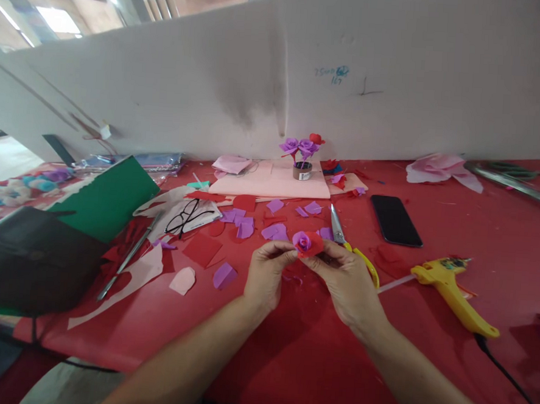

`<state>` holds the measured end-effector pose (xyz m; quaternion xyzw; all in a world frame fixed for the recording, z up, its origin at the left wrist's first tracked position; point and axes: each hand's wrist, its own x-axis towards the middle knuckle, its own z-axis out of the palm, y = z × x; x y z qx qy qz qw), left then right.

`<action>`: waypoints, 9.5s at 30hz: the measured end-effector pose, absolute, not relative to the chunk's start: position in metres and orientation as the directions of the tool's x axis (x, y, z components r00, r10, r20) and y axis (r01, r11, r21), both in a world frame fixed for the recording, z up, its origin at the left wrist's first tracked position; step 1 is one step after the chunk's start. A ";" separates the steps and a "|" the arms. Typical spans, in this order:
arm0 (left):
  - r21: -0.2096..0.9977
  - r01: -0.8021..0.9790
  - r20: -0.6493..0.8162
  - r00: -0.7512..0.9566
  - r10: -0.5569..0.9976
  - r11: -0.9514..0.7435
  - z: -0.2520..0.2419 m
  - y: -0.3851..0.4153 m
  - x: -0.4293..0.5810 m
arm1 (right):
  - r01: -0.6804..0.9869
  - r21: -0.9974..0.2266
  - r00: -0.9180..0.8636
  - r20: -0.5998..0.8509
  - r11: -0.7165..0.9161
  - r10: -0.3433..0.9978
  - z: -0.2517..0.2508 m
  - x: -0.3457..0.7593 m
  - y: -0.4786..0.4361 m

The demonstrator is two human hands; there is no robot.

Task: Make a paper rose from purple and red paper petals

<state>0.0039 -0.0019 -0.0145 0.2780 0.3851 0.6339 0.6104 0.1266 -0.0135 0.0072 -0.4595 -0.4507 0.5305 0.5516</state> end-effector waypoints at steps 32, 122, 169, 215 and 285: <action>0.800 -0.598 -0.097 -0.056 0.994 0.044 -0.014 -0.003 0.002 | 0.091 -0.954 0.047 0.290 0.285 0.956 0.006 0.129 -0.018; 0.783 -0.576 -0.021 0.352 0.936 0.235 -0.016 0.002 -0.008 | -0.106 -0.965 -0.121 0.254 0.242 0.960 0.016 0.139 -0.011; 0.921 -0.379 0.069 0.390 0.918 0.092 -0.011 0.007 -0.016 | -0.151 -0.974 -0.104 0.188 0.171 0.977 0.012 0.142 -0.006; 0.886 -0.462 0.068 0.202 0.977 0.034 -0.016 0.006 -0.007 | 0.350 -0.766 0.120 0.607 0.539 0.785 0.004 0.130 -0.020; 0.339 0.632 0.841 0.128 0.525 -0.697 0.007 -0.002 -0.030 | 0.697 -0.458 -0.024 0.754 0.552 0.656 -0.006 0.140 -0.007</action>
